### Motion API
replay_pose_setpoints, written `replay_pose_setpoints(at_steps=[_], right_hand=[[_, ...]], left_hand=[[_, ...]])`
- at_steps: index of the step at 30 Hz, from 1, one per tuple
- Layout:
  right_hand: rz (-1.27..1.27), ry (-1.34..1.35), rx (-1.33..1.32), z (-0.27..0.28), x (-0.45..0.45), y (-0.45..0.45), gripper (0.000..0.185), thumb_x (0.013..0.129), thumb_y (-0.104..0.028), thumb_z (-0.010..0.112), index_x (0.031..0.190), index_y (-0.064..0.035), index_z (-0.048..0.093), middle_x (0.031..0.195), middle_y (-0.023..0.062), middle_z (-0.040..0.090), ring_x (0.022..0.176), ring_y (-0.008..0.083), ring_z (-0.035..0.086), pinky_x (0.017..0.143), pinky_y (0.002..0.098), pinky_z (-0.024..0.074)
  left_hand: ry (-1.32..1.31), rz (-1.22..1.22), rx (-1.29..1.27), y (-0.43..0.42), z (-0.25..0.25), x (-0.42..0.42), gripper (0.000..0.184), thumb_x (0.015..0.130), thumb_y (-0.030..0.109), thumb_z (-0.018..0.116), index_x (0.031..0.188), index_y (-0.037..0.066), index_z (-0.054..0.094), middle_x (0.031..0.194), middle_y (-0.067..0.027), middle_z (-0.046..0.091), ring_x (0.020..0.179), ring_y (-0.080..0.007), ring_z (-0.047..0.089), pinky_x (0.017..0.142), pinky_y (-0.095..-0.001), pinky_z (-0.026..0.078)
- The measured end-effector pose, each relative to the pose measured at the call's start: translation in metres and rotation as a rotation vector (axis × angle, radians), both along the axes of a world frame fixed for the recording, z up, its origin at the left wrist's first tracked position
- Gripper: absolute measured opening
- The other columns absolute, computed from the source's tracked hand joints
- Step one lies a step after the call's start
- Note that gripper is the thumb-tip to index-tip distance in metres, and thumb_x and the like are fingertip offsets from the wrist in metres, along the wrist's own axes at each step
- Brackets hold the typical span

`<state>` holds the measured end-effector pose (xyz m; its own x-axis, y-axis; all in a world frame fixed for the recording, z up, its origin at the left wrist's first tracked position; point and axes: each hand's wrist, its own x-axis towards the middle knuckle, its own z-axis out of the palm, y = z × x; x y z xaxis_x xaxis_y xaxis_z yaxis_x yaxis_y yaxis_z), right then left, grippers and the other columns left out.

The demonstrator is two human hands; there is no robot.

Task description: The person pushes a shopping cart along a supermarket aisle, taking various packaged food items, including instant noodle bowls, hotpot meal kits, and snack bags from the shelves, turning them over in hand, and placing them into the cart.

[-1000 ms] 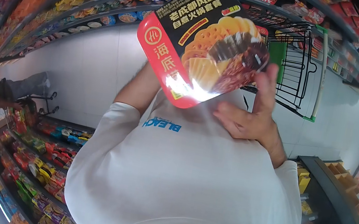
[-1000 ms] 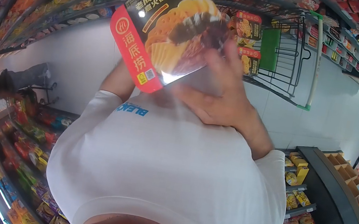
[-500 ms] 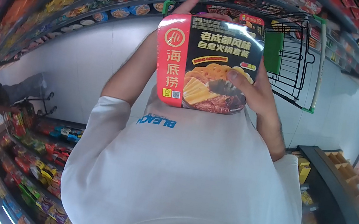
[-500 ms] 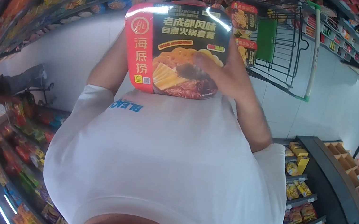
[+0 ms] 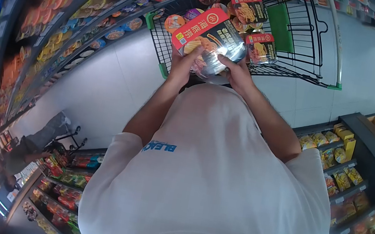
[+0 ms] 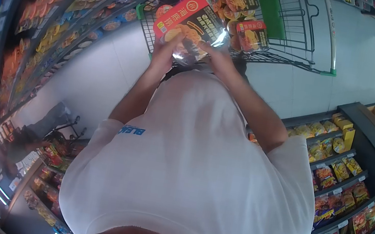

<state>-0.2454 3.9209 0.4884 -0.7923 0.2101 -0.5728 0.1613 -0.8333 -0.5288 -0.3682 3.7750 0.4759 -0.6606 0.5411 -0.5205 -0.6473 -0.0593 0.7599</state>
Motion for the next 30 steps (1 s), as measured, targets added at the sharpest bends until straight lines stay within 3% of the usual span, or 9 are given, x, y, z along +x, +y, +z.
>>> replay_pose_setpoints(at_steps=[3, 5, 6, 8, 11, 14, 17, 20, 30], right_hand=[[0.064, -0.359, 0.304, -0.003, 0.014, 0.007, 0.088, 0.081, -0.016, 0.075, 0.149, -0.0145, 0.019, 0.138, 0.0152, 0.042, 0.115, 0.0227, 0.053, 0.082, 0.0359, 0.0506], [0.037, -0.383, 0.321, -0.024, 0.037, 0.015, 0.09, 0.085, -0.019, 0.072, 0.152, -0.0178, 0.012, 0.146, 0.0157, 0.035, 0.122, 0.0236, 0.049, 0.093, 0.04, 0.0479], [-0.032, -0.409, 0.33, -0.027, 0.05, 0.019, 0.087, 0.085, -0.017, 0.071, 0.152, -0.0158, 0.015, 0.143, 0.0159, 0.037, 0.12, 0.0232, 0.051, 0.093, 0.0391, 0.0487], [-0.112, -0.446, 0.335, -0.034, 0.082, 0.027, 0.083, 0.085, -0.016, 0.07, 0.151, -0.0139, 0.019, 0.141, 0.0161, 0.039, 0.118, 0.0228, 0.053, 0.093, 0.0382, 0.0495], [-0.254, -0.613, 0.399, -0.036, 0.136, 0.043, 0.06, 0.089, -0.015, 0.064, 0.142, -0.0081, 0.036, 0.135, 0.0149, 0.044, 0.112, 0.0245, 0.059, 0.093, 0.0375, 0.0502], [-0.369, -0.68, 0.368, -0.044, 0.194, 0.054, 0.053, 0.09, -0.015, 0.061, 0.139, -0.0058, 0.041, 0.132, 0.0144, 0.047, 0.111, 0.0252, 0.059, 0.091, 0.037, 0.0503], [-0.399, -0.753, 0.363, -0.045, 0.234, 0.06, 0.049, 0.092, -0.015, 0.058, 0.137, -0.0046, 0.043, 0.132, 0.0147, 0.047, 0.111, 0.0267, 0.059, 0.09, 0.0371, 0.0501], [-0.423, -0.855, 0.266, -0.066, 0.277, 0.057, 0.048, 0.092, -0.016, 0.059, 0.137, -0.0041, 0.043, 0.13, 0.0133, 0.049, 0.11, 0.0251, 0.06, 0.088, 0.0364, 0.0503], [-0.359, -0.927, 0.168, -0.083, 0.292, 0.029, 0.047, 0.09, -0.017, 0.062, 0.133, -0.0044, 0.047, 0.122, 0.0101, 0.054, 0.098, 0.0178, 0.062, 0.081, 0.031, 0.0506]], left_hand=[[-0.011, 0.025, -0.14, 0.015, -0.042, -0.013, 0.048, 0.086, 0.008, 0.072, 0.124, 0.007, 0.043, 0.114, -0.0105, 0.062, 0.101, -0.0189, 0.064, 0.086, -0.0333, 0.054], [-0.119, -0.118, -0.238, 0.013, -0.083, -0.027, 0.049, 0.084, 0.007, 0.073, 0.123, 0.007, 0.044, 0.114, -0.0106, 0.062, 0.101, -0.0185, 0.064, 0.085, -0.0332, 0.054], [-0.122, -0.21, -0.412, 0.024, -0.071, -0.034, 0.049, 0.083, 0.007, 0.074, 0.123, 0.006, 0.045, 0.115, -0.0111, 0.062, 0.101, -0.0192, 0.064, 0.084, -0.034, 0.054], [-0.029, -0.205, -0.38, 0.035, -0.097, -0.03, 0.049, 0.083, 0.008, 0.074, 0.123, 0.006, 0.045, 0.115, -0.0112, 0.062, 0.101, -0.0196, 0.064, 0.083, -0.0345, 0.054], [0.021, -0.236, -0.321, 0.044, -0.182, -0.038, 0.052, 0.083, 0.008, 0.074, 0.125, 0.006, 0.042, 0.115, -0.0107, 0.062, 0.101, -0.0204, 0.064, 0.084, -0.0358, 0.054], [-0.055, -0.357, -0.392, 0.061, -0.22, -0.04, 0.058, 0.084, 0.007, 0.073, 0.127, 0.007, 0.035, 0.113, -0.0116, 0.061, 0.09, -0.0194, 0.066, 0.062, -0.0302, 0.055], [-0.027, -0.345, -0.408, 0.076, -0.239, -0.036, 0.057, 0.083, 0.008, 0.073, 0.125, 0.007, 0.035, 0.113, -0.0128, 0.06, 0.085, -0.0185, 0.066, 0.052, -0.0281, 0.051], [-0.012, -0.366, -0.452, 0.064, -0.311, -0.041, 0.061, 0.082, 0.009, 0.074, 0.129, 0.007, 0.034, 0.112, -0.0136, 0.061, 0.089, -0.0205, 0.066, 0.057, -0.0299, 0.053], [-0.069, -0.374, -0.431, 0.074, -0.268, -0.032, 0.048, 0.082, 0.006, 0.073, 0.125, 0.005, 0.05, 0.112, -0.009, 0.064, 0.096, -0.0189, 0.064, 0.081, -0.0316, 0.051]])
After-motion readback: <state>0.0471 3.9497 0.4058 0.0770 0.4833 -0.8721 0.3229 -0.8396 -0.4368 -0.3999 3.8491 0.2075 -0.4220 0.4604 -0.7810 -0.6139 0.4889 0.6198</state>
